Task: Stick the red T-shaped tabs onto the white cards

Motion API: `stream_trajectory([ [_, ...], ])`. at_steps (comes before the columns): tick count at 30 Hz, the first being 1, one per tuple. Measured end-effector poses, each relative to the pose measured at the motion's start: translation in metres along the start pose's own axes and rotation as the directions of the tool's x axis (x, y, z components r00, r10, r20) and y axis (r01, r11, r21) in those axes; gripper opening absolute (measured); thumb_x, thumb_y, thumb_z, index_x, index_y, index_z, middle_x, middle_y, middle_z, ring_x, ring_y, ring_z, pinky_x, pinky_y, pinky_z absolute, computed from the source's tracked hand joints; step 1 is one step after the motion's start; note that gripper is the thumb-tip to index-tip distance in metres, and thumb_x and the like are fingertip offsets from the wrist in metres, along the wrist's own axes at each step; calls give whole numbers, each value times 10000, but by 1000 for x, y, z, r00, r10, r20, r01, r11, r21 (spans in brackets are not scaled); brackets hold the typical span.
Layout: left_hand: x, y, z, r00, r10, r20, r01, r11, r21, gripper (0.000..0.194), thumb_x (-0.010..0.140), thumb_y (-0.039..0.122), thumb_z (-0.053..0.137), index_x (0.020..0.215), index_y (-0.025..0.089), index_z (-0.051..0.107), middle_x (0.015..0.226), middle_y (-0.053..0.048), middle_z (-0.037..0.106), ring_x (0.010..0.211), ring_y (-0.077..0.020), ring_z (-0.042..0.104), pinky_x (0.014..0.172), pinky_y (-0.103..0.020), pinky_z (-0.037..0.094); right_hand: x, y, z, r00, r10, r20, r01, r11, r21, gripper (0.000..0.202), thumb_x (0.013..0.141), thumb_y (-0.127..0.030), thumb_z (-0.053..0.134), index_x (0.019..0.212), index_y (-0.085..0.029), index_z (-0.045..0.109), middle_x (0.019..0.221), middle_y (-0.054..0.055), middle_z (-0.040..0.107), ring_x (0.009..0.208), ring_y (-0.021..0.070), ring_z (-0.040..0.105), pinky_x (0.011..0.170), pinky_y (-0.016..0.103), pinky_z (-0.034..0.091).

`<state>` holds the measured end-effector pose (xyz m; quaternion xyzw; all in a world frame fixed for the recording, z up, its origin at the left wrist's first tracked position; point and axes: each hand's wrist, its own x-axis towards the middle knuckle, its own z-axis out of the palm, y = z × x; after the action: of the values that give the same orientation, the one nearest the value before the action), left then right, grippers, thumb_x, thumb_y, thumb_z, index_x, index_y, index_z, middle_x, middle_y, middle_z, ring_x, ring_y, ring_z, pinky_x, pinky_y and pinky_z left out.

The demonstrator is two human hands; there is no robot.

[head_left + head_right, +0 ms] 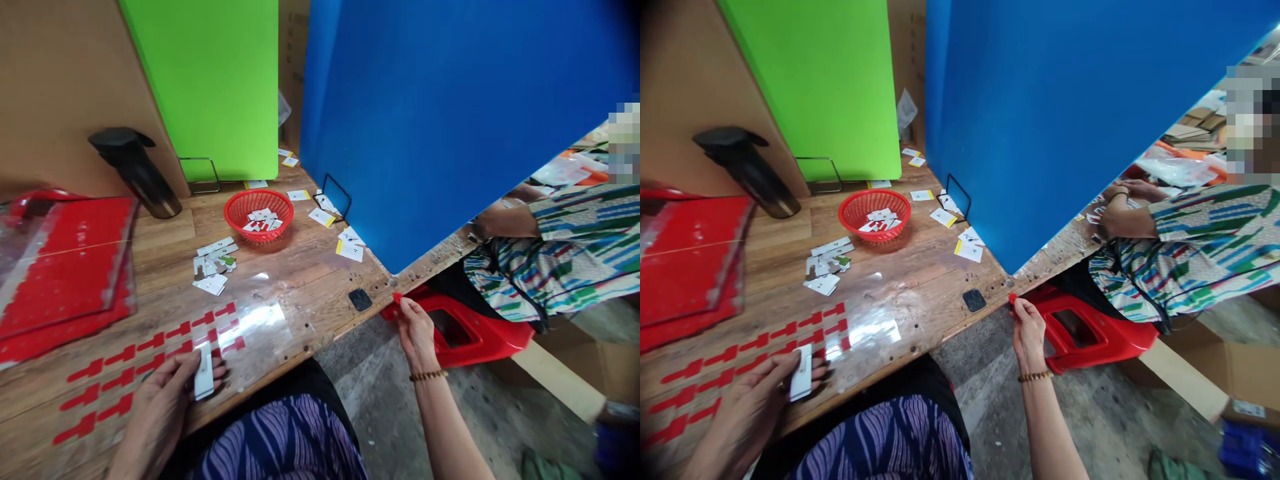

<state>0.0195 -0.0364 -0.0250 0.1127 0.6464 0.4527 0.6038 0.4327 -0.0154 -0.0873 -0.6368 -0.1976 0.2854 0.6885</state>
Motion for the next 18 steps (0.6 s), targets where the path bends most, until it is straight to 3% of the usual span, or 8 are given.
stream_trajectory([
  [6,-2,1,3,1000,0,6,0,1000,12,72,714,187,646,755,143,606,625,-25,686,586,-193,684,574,-274,577,5,8,6,982,-163,-99,136,961,-241,315,593,-414,729,753,-153,658,700,12,617,665,157,516,660,311,411],
  [12,-2,1,3,1000,9,7,-9,1000,12,75,710,184,650,749,156,593,657,-20,695,620,-196,689,563,-263,570,-5,1,10,927,-353,-124,250,831,-497,248,630,-390,717,758,-183,665,881,81,585,1020,271,428,944,400,302],
  [18,1,-2,0,1000,3,21,-3,1000,15,66,721,195,646,742,162,592,649,-11,694,622,-192,687,552,-253,561,-11,6,17,922,-362,-140,242,817,-524,225,709,-394,652,810,-195,626,1021,121,548,1150,297,340,1022,433,206],
])
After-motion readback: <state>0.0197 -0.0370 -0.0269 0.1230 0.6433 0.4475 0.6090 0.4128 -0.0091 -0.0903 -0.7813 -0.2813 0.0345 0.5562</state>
